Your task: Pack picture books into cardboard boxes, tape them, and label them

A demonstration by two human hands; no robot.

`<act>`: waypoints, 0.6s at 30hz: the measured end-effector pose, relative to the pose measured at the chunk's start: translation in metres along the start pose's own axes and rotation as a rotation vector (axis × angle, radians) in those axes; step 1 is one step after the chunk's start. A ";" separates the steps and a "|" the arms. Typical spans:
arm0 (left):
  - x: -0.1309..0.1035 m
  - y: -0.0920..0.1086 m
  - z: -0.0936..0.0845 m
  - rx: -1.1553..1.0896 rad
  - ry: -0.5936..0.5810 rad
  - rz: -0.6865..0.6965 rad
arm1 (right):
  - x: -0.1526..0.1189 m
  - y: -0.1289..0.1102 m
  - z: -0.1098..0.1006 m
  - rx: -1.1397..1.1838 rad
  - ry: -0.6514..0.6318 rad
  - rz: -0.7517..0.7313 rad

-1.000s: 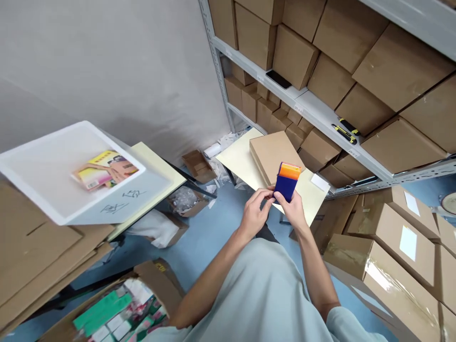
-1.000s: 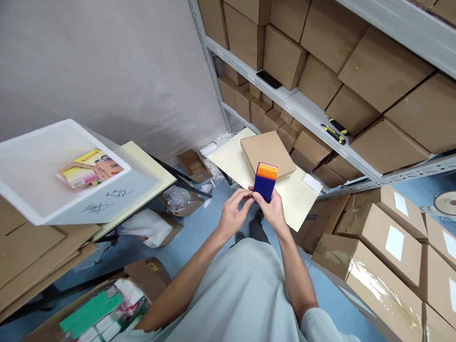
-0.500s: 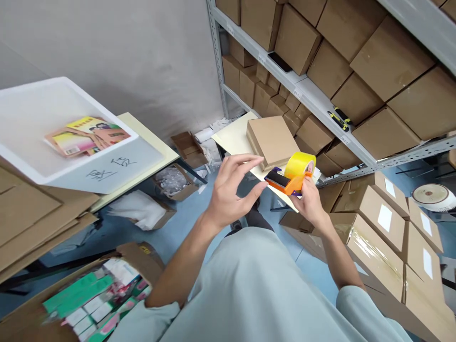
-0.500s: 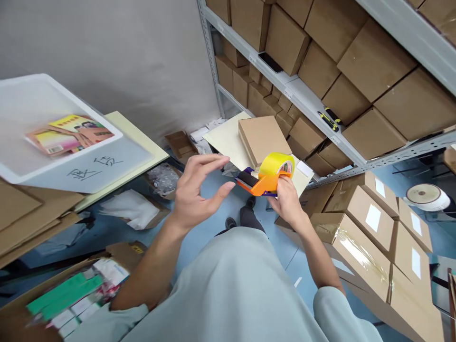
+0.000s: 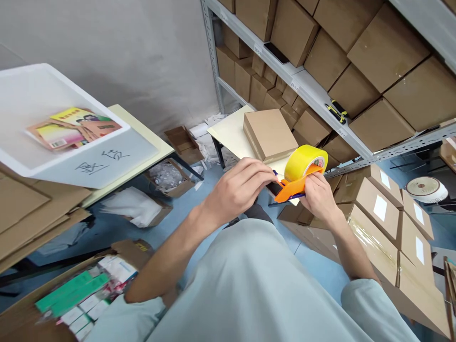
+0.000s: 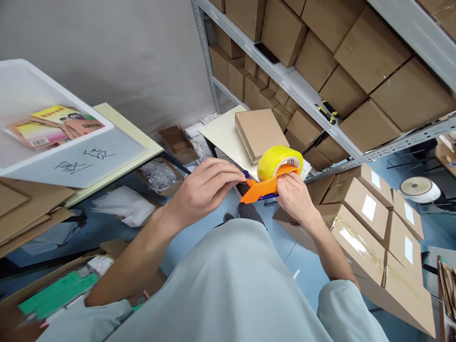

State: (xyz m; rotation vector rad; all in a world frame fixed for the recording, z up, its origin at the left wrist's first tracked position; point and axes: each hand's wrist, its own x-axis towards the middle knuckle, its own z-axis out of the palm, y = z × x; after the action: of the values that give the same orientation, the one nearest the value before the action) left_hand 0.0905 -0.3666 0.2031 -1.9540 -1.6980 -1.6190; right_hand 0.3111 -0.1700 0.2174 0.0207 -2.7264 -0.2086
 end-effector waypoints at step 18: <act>-0.074 -0.119 0.097 -0.090 0.281 -0.293 | 0.015 0.033 0.112 0.169 -0.456 0.047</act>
State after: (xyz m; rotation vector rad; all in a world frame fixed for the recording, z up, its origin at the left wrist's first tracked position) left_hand 0.0743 -0.3080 0.0437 -1.4711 -1.8875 -1.9878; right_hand 0.2535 -0.1222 0.1264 -0.0498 -3.1868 0.0385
